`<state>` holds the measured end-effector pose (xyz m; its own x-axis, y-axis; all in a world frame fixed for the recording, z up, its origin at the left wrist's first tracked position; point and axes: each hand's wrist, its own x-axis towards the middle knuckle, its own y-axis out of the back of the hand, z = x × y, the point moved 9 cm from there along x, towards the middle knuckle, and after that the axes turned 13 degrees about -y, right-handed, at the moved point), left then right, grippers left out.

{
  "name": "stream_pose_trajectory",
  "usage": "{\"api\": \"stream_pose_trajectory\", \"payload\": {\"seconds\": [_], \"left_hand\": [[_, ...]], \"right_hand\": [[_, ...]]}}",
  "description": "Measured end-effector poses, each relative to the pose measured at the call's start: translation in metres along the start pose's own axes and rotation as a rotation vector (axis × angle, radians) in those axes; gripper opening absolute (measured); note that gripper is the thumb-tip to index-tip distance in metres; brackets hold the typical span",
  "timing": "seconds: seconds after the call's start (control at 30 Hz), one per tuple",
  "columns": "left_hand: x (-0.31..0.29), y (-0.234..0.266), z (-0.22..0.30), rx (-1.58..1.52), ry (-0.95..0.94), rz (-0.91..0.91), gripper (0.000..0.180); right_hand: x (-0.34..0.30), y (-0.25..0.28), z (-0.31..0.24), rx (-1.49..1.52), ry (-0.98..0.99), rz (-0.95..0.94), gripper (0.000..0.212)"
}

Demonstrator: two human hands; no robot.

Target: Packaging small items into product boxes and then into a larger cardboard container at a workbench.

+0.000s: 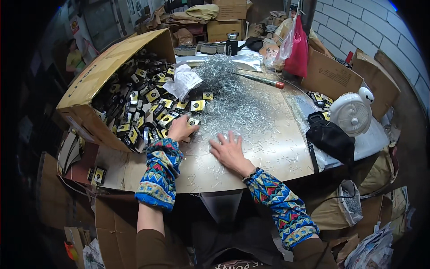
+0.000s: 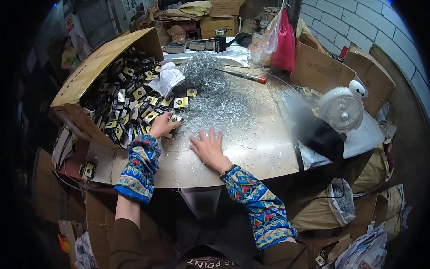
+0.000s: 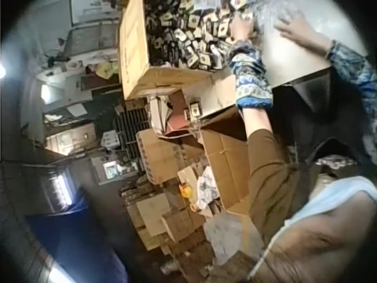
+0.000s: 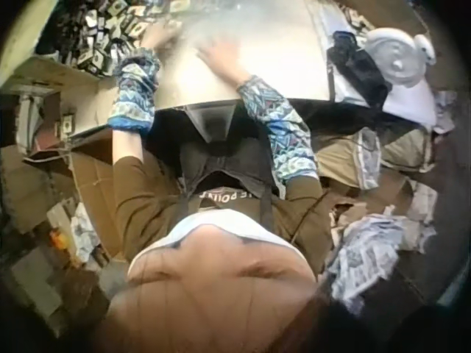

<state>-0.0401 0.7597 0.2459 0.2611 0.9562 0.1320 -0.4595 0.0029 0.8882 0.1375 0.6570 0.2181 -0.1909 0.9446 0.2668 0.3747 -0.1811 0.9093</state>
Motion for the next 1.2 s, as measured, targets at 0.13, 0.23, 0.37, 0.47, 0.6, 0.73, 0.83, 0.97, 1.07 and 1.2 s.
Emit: {"api": "stream_pose_trajectory", "payload": {"seconds": [0.13,0.23,0.37,0.47,0.6,0.73,0.83,0.97,1.07,1.2], "left_hand": [[-0.001,-0.01,0.01,0.263,0.074,-0.06,0.068],[0.008,0.0,0.01,0.131,0.063,0.003,0.075],[0.003,0.036,-0.001,-0.432,0.028,0.319,0.086],[-0.02,0.035,-0.003,-0.746,0.033,0.381,0.08],[-0.063,0.015,-0.03,-0.566,0.099,0.257,0.076],[-0.081,0.012,-0.023,-0.124,0.076,0.112,0.09],[-0.084,0.001,0.003,0.139,-0.016,0.033,0.101],[-0.077,-0.011,0.018,0.194,-0.229,-0.049,0.076],[-0.073,-0.016,0.038,0.326,-0.317,-0.019,0.057],[-0.065,0.009,0.038,0.282,-0.228,0.169,0.048]], "right_hand": [[-0.018,0.017,-0.003,-0.056,0.057,0.061,0.03],[-0.023,0.008,0.018,0.14,-0.034,-0.191,0.033],[-0.048,0.027,0.023,0.134,0.084,-0.13,0.037],[-0.066,0.047,0.051,-0.112,-0.062,-0.003,0.047],[-0.088,0.058,0.109,-0.114,-0.462,0.041,0.056],[-0.089,0.051,0.095,-0.016,-0.385,0.038,0.06],[-0.074,0.04,0.063,-0.042,-0.242,0.044,0.055],[-0.056,0.023,0.023,0.041,-0.04,-0.029,0.048],[-0.053,0.024,0.032,0.011,-0.152,0.023,0.044],[-0.062,0.012,0.025,0.21,0.073,0.014,0.045]]}}
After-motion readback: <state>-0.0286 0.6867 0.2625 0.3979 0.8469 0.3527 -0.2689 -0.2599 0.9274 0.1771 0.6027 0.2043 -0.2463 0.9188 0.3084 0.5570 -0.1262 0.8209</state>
